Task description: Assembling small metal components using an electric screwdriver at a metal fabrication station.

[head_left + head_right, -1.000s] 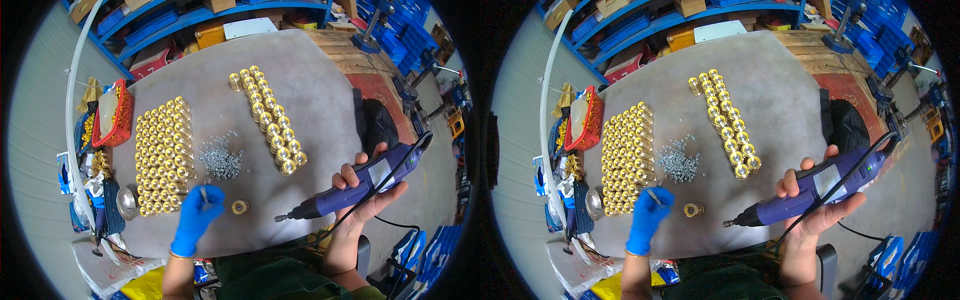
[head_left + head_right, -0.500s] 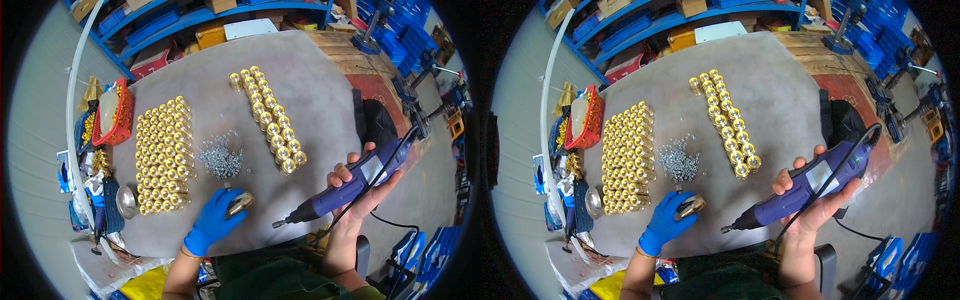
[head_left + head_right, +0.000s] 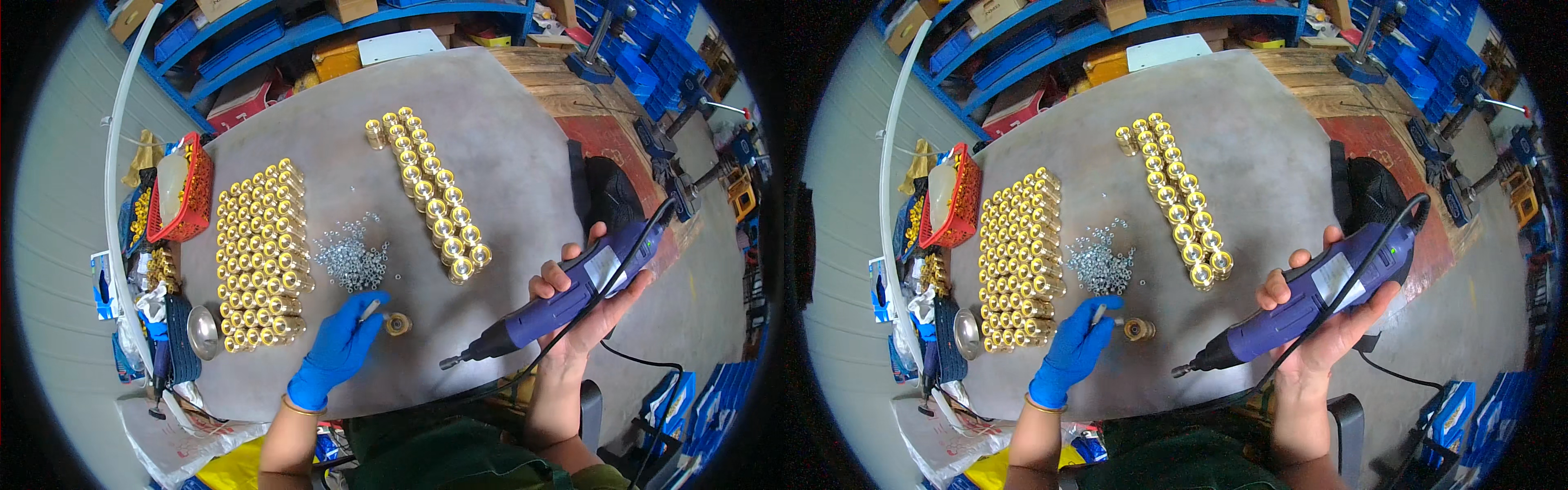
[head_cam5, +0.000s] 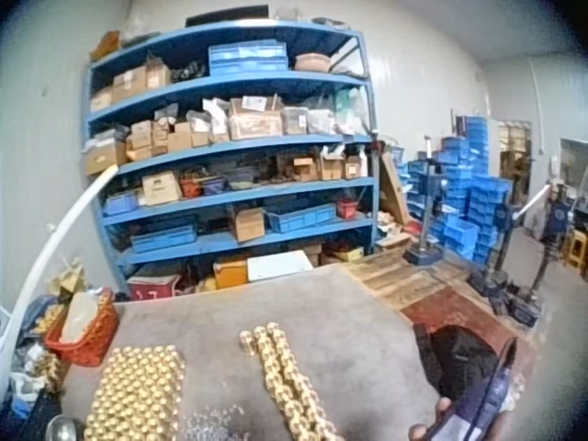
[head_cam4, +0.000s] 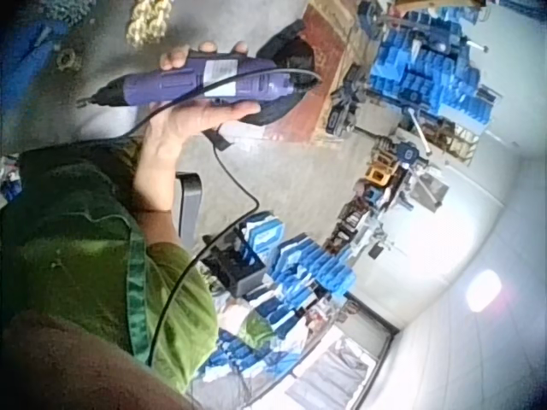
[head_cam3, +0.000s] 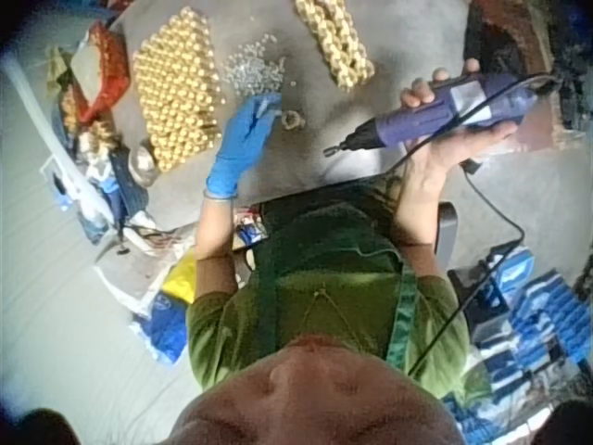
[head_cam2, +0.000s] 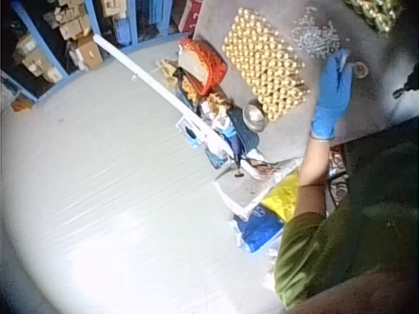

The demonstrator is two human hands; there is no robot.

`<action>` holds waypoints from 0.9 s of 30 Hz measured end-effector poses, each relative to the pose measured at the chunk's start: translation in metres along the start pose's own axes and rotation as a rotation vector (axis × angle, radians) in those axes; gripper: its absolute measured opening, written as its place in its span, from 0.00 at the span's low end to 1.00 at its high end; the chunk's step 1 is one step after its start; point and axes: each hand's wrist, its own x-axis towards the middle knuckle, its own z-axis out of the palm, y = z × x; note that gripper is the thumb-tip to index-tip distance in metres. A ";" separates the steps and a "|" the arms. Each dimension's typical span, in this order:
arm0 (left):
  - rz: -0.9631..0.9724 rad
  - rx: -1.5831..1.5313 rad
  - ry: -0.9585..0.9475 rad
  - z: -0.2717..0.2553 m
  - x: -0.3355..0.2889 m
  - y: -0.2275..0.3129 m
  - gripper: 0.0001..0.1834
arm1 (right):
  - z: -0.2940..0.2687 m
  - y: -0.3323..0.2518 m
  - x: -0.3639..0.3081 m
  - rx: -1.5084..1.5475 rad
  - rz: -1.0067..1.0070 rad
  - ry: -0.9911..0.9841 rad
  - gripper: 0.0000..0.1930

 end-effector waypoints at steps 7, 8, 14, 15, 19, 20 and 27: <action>0.120 0.589 -0.371 0.005 0.014 0.025 0.22 | 0.010 0.007 -0.004 -0.157 -0.006 0.037 0.36; 0.093 0.801 -0.441 0.005 0.016 0.032 0.23 | 0.012 0.008 -0.004 -0.198 -0.017 0.063 0.36; 0.311 0.881 -0.524 0.009 0.027 0.020 0.24 | -0.008 0.006 -0.005 -0.099 -0.119 -0.264 0.36; 0.312 0.882 -0.528 0.005 0.026 0.016 0.24 | -0.009 0.004 -0.005 -0.099 -0.121 -0.260 0.36; -0.337 -0.171 -0.307 0.010 0.000 -0.004 0.18 | -0.010 -0.014 -0.005 -0.032 -0.228 -0.257 0.35; -0.702 -0.632 -0.129 0.014 -0.015 -0.011 0.15 | -0.009 -0.017 -0.005 0.012 -0.210 -0.261 0.35; 0.032 -0.101 -0.017 0.040 -0.052 -0.010 0.15 | 0.001 -0.008 -0.001 0.068 -0.154 -0.436 0.30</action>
